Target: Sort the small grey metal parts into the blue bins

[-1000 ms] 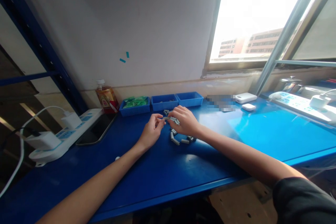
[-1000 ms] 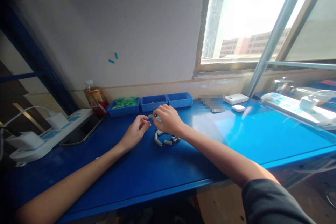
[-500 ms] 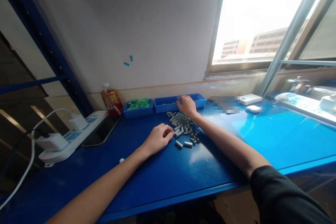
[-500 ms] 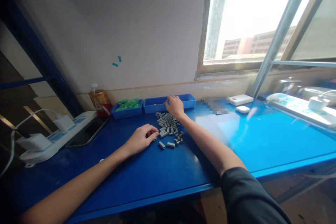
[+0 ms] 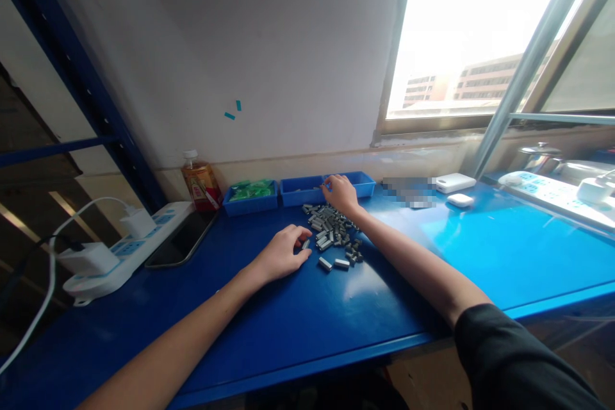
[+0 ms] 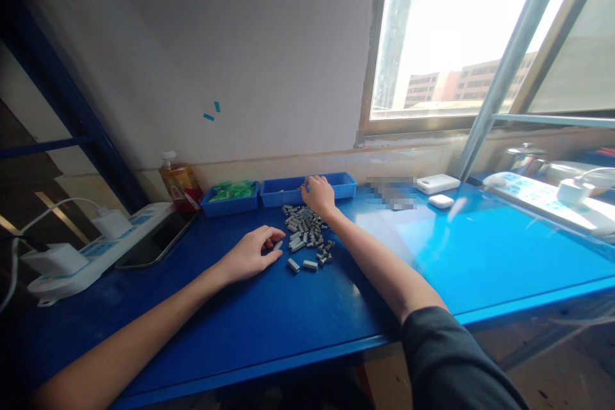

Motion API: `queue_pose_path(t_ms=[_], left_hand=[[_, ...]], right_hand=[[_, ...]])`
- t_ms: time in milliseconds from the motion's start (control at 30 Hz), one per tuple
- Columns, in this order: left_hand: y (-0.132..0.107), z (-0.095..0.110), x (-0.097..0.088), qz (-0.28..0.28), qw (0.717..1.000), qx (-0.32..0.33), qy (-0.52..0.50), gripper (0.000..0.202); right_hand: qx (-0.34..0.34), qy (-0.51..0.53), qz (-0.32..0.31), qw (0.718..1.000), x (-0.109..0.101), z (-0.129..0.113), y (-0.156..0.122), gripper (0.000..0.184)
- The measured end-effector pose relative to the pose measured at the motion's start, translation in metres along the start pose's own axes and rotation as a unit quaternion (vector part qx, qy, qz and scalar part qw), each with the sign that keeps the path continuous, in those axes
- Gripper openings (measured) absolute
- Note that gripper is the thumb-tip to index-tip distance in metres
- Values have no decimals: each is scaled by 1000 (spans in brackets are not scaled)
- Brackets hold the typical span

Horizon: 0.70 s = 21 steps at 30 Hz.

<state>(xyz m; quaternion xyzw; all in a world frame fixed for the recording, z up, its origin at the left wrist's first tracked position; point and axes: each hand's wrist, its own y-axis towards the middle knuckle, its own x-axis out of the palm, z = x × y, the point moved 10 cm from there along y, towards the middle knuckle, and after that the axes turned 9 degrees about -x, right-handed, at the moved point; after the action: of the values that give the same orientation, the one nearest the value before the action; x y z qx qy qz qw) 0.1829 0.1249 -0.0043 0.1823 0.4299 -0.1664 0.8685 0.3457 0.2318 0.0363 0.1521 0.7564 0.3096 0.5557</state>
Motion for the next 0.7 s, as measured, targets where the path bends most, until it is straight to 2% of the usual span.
queue_pose_path(t_ms=[133,267,433,533,633,700], left_hand=[[0,-2,1,7,1000,-2,4,28],[1,-7,-3,43,999,-9,-17,22],[2,-14,-15,97,992,-29,-79,23],[3,-22,-18,108,984,-52,-128,24],[5,-29,-17,114,974,-64,-187,27],[6,-31,-16,114,966,-58,-225,29]], right_hand=[[5,-1,-11,1000,3,1,2,25],[8,-7,-14,1000,3,1,2,23],[-15,-10,-6,1000,-11,-16,-1,21],[-100,25,-27,994,-24,-51,-18,19],[-238,92,-48,966,-41,-98,-57,18],[-286,112,-46,951,-49,-118,-83,19]])
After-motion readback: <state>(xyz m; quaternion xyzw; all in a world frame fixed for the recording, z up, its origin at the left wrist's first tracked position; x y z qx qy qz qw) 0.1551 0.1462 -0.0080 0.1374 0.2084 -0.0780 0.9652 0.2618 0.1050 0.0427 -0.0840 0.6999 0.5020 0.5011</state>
